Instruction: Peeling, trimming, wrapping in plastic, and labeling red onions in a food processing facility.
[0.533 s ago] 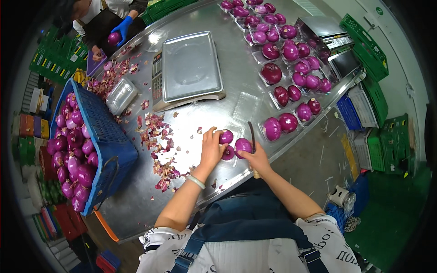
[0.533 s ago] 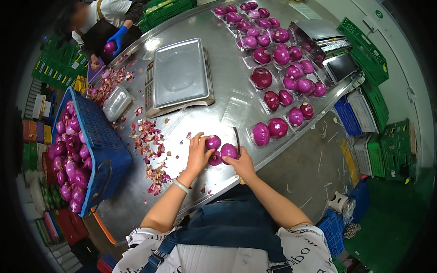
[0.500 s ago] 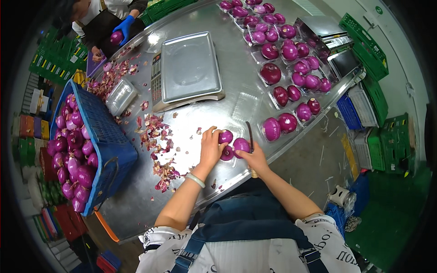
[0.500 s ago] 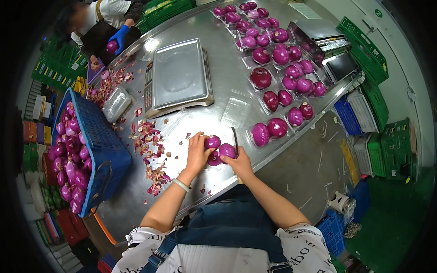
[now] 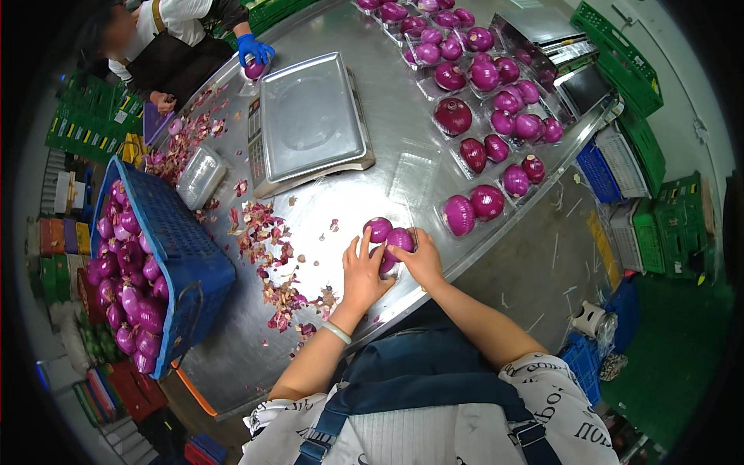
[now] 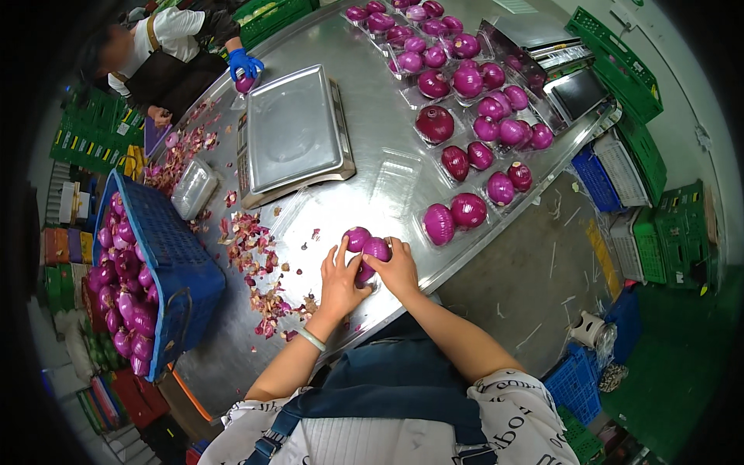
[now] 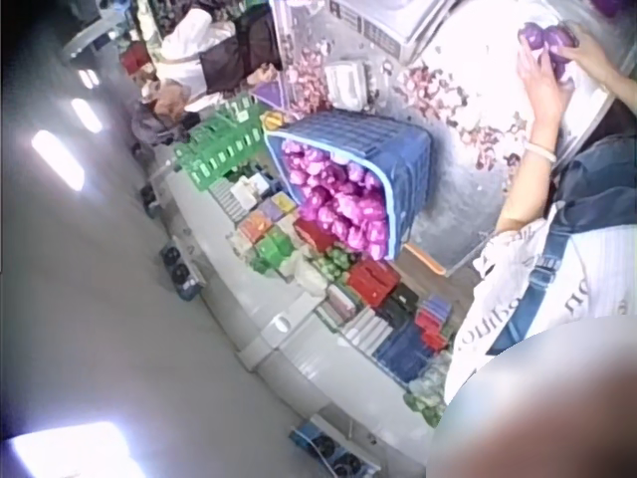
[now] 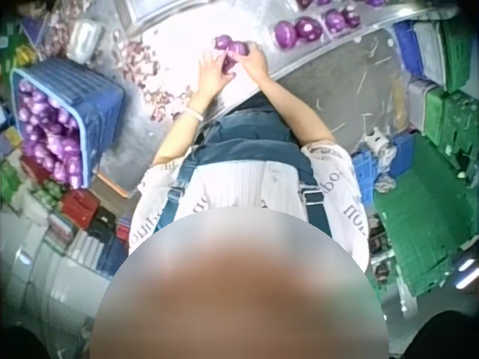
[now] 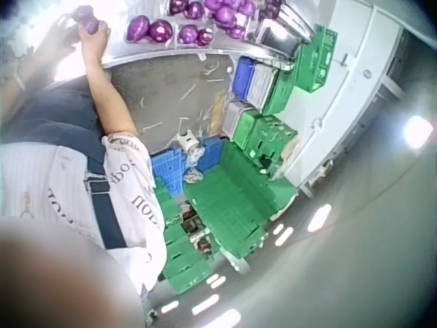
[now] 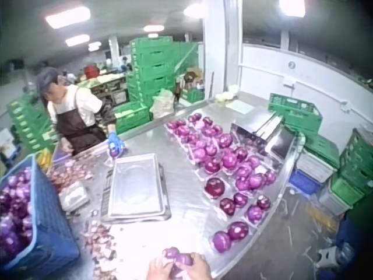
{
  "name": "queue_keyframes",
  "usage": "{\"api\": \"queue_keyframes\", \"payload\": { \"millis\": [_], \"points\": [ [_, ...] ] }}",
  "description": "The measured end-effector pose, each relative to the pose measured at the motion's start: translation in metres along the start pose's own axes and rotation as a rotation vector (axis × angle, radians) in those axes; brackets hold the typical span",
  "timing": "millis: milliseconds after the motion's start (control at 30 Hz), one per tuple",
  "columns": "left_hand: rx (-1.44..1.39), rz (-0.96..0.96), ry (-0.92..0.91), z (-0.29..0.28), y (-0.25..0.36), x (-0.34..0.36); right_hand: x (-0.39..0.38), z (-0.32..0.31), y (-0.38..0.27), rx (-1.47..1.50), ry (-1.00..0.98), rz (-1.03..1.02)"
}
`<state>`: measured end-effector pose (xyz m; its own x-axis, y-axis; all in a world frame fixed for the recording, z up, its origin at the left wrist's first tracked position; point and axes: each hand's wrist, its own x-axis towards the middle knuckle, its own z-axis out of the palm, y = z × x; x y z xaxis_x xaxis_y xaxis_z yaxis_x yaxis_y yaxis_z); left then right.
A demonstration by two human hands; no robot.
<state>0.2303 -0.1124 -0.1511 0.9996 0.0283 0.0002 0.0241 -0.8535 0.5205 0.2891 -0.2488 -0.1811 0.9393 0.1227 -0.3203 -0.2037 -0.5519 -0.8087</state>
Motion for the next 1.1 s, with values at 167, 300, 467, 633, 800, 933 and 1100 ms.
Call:
{"api": "queue_keyframes", "payload": {
  "millis": [167, 300, 467, 633, 800, 933, 1100],
  "points": [
    [-0.006, -0.013, 0.000, 0.001, -0.017, -0.003, -0.004, -0.002, -0.010, -0.087, -0.017, -0.072],
    [-0.112, -0.095, 0.018, -0.005, -0.037, -0.016, -0.015, 0.000, -0.016, -0.171, -0.008, -0.092],
    [-0.118, -0.038, 0.023, -0.013, -0.036, -0.009, -0.018, 0.009, -0.012, -0.182, -0.071, -0.046],
    [-0.069, 0.061, 0.013, -0.008, -0.032, 0.012, -0.017, 0.010, -0.009, -0.153, -0.076, -0.068],
    [-0.054, 0.040, 0.043, -0.004, -0.038, 0.028, -0.019, 0.005, -0.007, -0.154, -0.068, -0.101],
    [-0.065, -0.033, 0.157, 0.003, -0.042, 0.034, -0.018, 0.008, -0.006, -0.153, 0.002, -0.113],
    [-0.153, -0.183, 0.235, 0.011, -0.038, 0.026, -0.006, 0.008, -0.004, -0.135, 0.021, -0.054]
  ]
}}
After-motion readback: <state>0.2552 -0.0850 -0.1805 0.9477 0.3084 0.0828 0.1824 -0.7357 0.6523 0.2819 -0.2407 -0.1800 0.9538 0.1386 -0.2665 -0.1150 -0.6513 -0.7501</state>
